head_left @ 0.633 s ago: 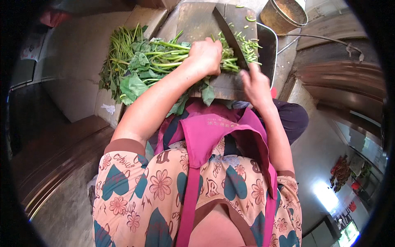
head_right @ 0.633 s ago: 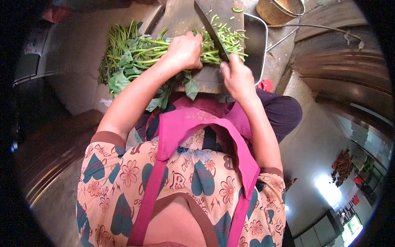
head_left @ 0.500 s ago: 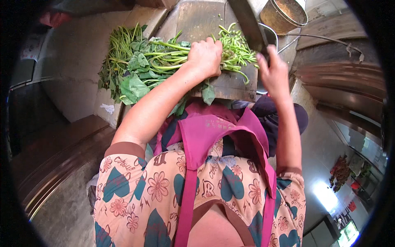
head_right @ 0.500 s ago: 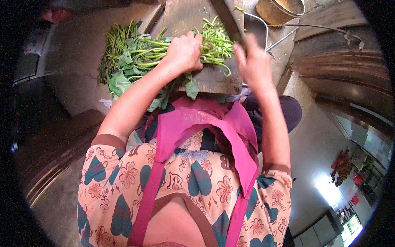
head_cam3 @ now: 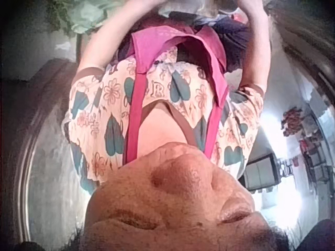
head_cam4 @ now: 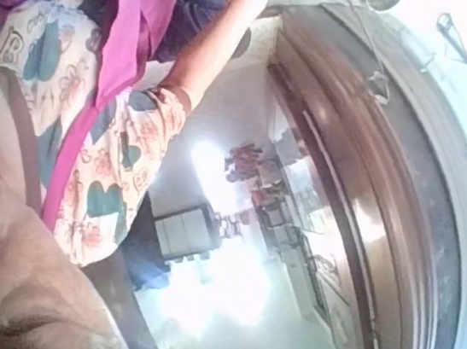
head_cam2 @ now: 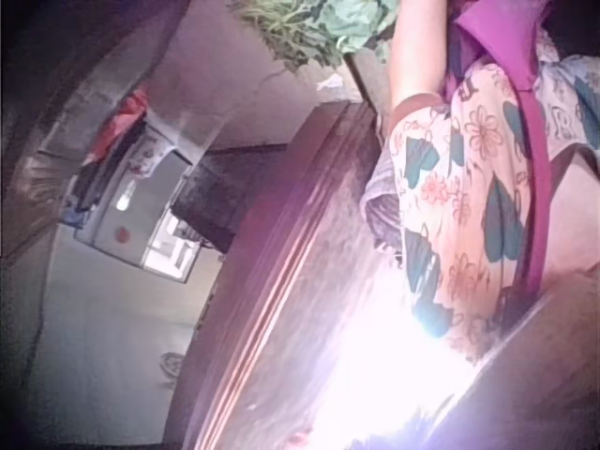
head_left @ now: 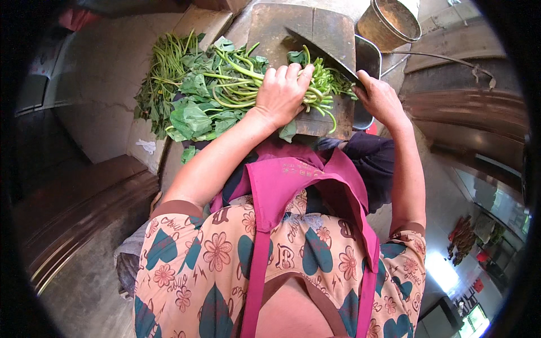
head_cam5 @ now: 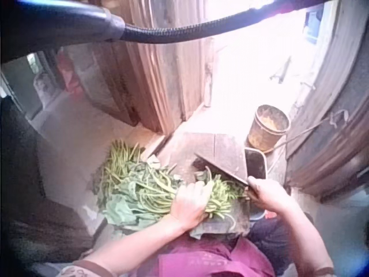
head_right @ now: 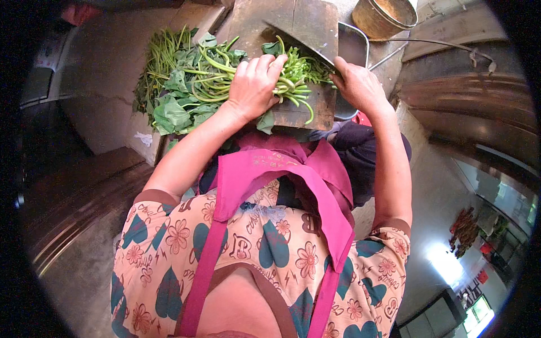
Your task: The person sits on the floor and uses a knife to chop a large bunch of leafy green vegetables on a wooden cutting board. The chopped pieces accumulate on the board as the person continues cutting.
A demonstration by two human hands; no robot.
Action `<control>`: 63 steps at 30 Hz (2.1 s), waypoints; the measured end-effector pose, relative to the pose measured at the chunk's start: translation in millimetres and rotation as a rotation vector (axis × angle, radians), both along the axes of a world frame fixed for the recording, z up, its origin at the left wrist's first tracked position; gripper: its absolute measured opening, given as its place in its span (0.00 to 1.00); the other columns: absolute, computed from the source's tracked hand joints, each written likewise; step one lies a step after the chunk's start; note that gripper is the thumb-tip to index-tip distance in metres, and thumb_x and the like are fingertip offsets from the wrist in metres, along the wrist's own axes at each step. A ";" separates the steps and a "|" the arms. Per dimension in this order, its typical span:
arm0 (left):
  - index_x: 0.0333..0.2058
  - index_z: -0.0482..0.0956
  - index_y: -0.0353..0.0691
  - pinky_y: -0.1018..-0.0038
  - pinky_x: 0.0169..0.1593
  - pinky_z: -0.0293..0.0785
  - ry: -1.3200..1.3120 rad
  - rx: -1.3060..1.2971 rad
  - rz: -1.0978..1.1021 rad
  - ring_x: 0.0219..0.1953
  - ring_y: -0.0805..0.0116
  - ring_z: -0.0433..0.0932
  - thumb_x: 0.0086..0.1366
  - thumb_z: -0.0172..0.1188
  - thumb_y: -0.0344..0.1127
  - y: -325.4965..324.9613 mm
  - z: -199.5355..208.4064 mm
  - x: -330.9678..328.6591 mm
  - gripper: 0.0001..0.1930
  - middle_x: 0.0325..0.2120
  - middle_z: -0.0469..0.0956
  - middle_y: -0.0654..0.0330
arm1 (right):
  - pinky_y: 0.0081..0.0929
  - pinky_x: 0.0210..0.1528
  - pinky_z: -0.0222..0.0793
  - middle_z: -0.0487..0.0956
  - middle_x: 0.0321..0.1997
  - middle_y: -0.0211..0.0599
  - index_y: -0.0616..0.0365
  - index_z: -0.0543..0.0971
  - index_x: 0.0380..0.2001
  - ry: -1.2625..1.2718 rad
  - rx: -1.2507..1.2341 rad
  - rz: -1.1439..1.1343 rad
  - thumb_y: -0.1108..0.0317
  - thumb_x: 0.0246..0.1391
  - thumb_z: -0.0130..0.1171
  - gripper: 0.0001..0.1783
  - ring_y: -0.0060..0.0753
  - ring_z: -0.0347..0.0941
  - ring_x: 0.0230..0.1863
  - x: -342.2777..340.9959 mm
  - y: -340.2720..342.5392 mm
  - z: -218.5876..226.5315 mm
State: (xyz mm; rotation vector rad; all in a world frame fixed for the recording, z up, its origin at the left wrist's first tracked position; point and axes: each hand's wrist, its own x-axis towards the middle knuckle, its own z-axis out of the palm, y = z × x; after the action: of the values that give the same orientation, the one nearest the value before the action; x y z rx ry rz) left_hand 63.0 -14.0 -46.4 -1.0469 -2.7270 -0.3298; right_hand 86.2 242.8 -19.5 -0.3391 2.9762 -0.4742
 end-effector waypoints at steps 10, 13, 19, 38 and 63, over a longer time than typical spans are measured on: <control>0.63 0.59 0.41 0.65 0.44 0.68 0.017 0.010 0.016 0.43 0.60 0.74 0.33 0.75 0.42 -0.6 2.8 -1.1 0.54 0.43 0.72 0.56 | 0.48 0.36 0.67 0.75 0.31 0.53 0.58 0.67 0.37 0.055 -0.012 -0.036 0.60 0.57 0.56 0.14 0.59 0.73 0.38 0.2 -9.6 -4.7; 0.60 0.62 0.39 0.60 0.43 0.72 -0.166 -0.064 0.146 0.42 0.54 0.76 0.37 0.74 0.42 6.2 10.4 -16.8 0.49 0.43 0.73 0.52 | 0.47 0.36 0.67 0.76 0.30 0.53 0.59 0.66 0.37 0.022 -0.079 -0.082 0.61 0.58 0.56 0.14 0.60 0.73 0.36 10.0 -25.4 5.9; 0.56 0.67 0.40 0.57 0.48 0.74 -0.418 -0.213 0.241 0.45 0.48 0.77 0.41 0.72 0.46 15.9 22.1 -41.3 0.42 0.44 0.74 0.47 | 0.49 0.38 0.69 0.77 0.34 0.61 0.60 0.68 0.47 0.122 -0.452 -0.575 0.63 0.60 0.53 0.16 0.65 0.74 0.39 69.2 -36.0 13.4; 0.57 0.64 0.39 0.60 0.46 0.75 -0.338 -0.181 0.148 0.44 0.50 0.78 0.41 0.74 0.49 14.3 21.7 -29.1 0.45 0.43 0.75 0.48 | 0.28 0.11 0.63 0.72 0.16 0.38 0.59 0.66 0.45 -0.346 -1.051 -0.693 0.65 0.60 0.54 0.14 0.25 0.68 0.09 76.5 -84.4 -19.6; 0.45 0.74 0.33 0.62 0.50 0.75 -0.515 -0.344 0.171 0.45 0.49 0.79 0.44 0.68 0.48 29.5 33.9 -52.7 0.31 0.39 0.80 0.44 | 0.49 0.33 0.68 0.75 0.28 0.61 0.61 0.67 0.45 0.075 -0.545 -0.555 0.65 0.58 0.56 0.15 0.65 0.74 0.33 61.0 -77.5 -17.0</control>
State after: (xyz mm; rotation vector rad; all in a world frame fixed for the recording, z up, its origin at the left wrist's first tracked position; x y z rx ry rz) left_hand 10.3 15.5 -12.4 -0.8871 -3.4048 -0.1118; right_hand 147.2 165.4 -36.5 0.4620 2.9247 -1.3544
